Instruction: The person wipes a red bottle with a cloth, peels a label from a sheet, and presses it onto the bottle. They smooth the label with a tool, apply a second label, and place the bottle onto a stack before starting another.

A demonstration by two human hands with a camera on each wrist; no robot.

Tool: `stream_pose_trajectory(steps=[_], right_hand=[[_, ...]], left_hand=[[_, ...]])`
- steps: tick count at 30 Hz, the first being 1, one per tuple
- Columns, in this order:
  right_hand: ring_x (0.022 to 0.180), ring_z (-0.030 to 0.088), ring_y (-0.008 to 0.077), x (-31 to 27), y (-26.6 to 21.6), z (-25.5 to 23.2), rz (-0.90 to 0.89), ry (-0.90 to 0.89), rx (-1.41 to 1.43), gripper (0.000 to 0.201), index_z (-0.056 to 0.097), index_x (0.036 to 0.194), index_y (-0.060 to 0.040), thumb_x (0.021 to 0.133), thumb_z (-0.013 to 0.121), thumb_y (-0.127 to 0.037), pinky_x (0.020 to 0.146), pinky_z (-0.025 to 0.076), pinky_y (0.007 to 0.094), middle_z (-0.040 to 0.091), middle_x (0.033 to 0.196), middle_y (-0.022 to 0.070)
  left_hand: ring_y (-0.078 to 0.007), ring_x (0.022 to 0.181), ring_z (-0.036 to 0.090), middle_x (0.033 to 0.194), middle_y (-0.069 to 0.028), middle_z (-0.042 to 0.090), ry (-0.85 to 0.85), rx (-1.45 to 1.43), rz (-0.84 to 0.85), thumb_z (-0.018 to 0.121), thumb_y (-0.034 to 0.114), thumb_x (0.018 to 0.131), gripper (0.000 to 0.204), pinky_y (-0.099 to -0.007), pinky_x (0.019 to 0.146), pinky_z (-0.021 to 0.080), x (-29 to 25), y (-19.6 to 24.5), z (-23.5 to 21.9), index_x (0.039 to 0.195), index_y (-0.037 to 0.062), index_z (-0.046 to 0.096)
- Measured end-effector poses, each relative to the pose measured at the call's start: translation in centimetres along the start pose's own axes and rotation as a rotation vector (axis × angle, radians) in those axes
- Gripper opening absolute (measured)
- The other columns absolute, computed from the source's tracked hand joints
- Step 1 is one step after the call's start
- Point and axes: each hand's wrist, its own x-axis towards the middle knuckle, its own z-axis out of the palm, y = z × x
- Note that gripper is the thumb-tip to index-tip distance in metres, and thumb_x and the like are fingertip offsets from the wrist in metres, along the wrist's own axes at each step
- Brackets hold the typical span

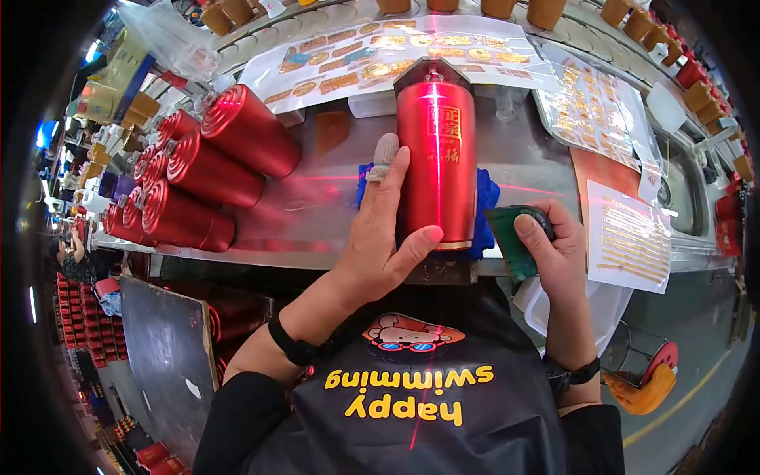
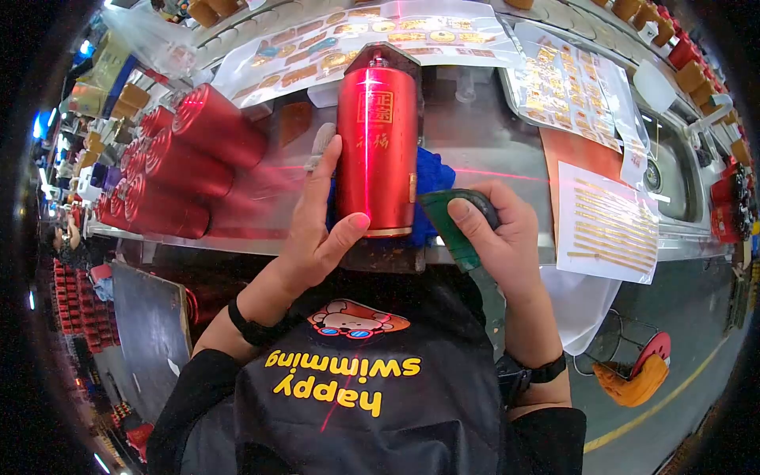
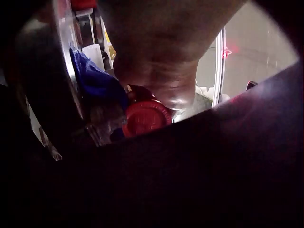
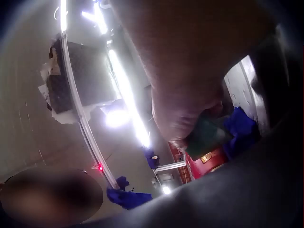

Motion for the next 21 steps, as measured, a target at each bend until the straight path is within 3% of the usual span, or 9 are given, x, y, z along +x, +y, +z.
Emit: stream_pose_trajectory(steps=[2,6,7,10,11,14,18,21], right_hand=[[0.065,0.055,0.0038,-0.1,-0.2,0.2,-0.005,-0.006,0.002,0.018,0.063,0.096,-0.0006,0.094,0.069,-0.017,0.057,0.044,0.0193,0.063,0.075,-0.0004],[0.068,0.055,0.0045,-0.3,-0.5,-0.5,-0.078,-0.017,-0.062,0.010,0.062,0.094,-0.0008,0.093,0.066,-0.010,0.059,0.044,0.0216,0.063,0.078,0.0006],[0.067,0.057,0.0097,-0.5,-1.3,-0.5,-0.076,-0.048,-0.084,0.008,0.062,0.094,-0.0017,0.088,0.067,-0.006,0.060,0.044,0.0249,0.061,0.076,0.0027],[0.068,0.057,0.0184,-0.2,-1.9,0.1,-0.461,-0.125,-0.416,0.013,0.062,0.093,-0.0024,0.083,0.070,-0.005,0.062,0.044,0.0296,0.059,0.076,0.0052],[0.073,0.056,0.0238,0.0,-2.3,0.4,-0.600,-0.125,-0.518,0.019,0.064,0.091,-0.0044,0.074,0.074,-0.006,0.067,0.043,0.0347,0.058,0.080,0.0063],[0.076,0.056,0.0207,0.9,-3.3,1.2,-0.941,-0.224,-0.781,0.022,0.065,0.088,-0.0069,0.068,0.074,-0.008,0.071,0.042,0.0363,0.059,0.084,0.0044],[0.075,0.054,0.0198,0.0,-3.8,0.7,-0.829,-0.445,-0.835,0.021,0.065,0.085,-0.0088,0.065,0.073,-0.011,0.072,0.041,0.0362,0.058,0.084,0.0023],[0.073,0.054,0.0190,0.2,-4.3,1.5,-0.883,-0.283,-0.762,0.018,0.065,0.083,-0.0090,0.067,0.073,-0.010,0.070,0.040,0.0359,0.056,0.082,0.0015]], left_hand=[[-0.0440,0.142,0.028,0.152,-0.0316,0.026,0.003,-0.027,0.000,0.058,0.044,0.096,0.088,-0.0443,0.117,0.021,0.1,0.3,-0.1,0.152,-0.0075,0.014],[-0.0484,0.138,0.031,0.147,-0.0353,0.031,0.017,0.177,0.134,0.070,0.047,0.085,0.101,-0.0487,0.115,0.025,0.0,1.4,-0.3,0.151,-0.0086,0.017],[-0.0459,0.144,0.025,0.151,-0.0351,0.027,0.006,0.274,0.112,0.070,0.050,0.085,0.106,-0.0447,0.116,0.024,-0.1,1.4,0.0,0.152,-0.0083,0.012],[-0.0465,0.140,0.033,0.151,-0.0346,0.029,0.011,0.281,0.137,0.070,0.054,0.083,0.110,-0.0449,0.113,0.030,-0.3,-0.4,0.4,0.152,-0.0079,0.010],[-0.0494,0.130,0.042,0.143,-0.0356,0.038,0.032,0.156,0.128,0.072,0.053,0.081,0.110,-0.0490,0.110,0.033,-0.5,-0.8,0.7,0.151,-0.0105,0.014],[-0.0475,0.126,0.047,0.138,-0.0341,0.044,0.076,0.106,0.119,0.069,0.056,0.082,0.110,-0.0479,0.108,0.036,-0.9,-1.9,1.4,0.150,-0.0110,0.014],[-0.0457,0.124,0.050,0.136,-0.0321,0.047,0.092,0.082,0.138,0.066,0.058,0.084,0.110,-0.0470,0.107,0.037,-1.0,-1.9,1.5,0.150,-0.0115,0.013],[-0.0449,0.125,0.049,0.136,-0.0310,0.048,0.086,0.088,0.139,0.065,0.058,0.084,0.110,-0.0473,0.108,0.035,-0.8,-1.8,1.5,0.150,-0.0115,0.013]])
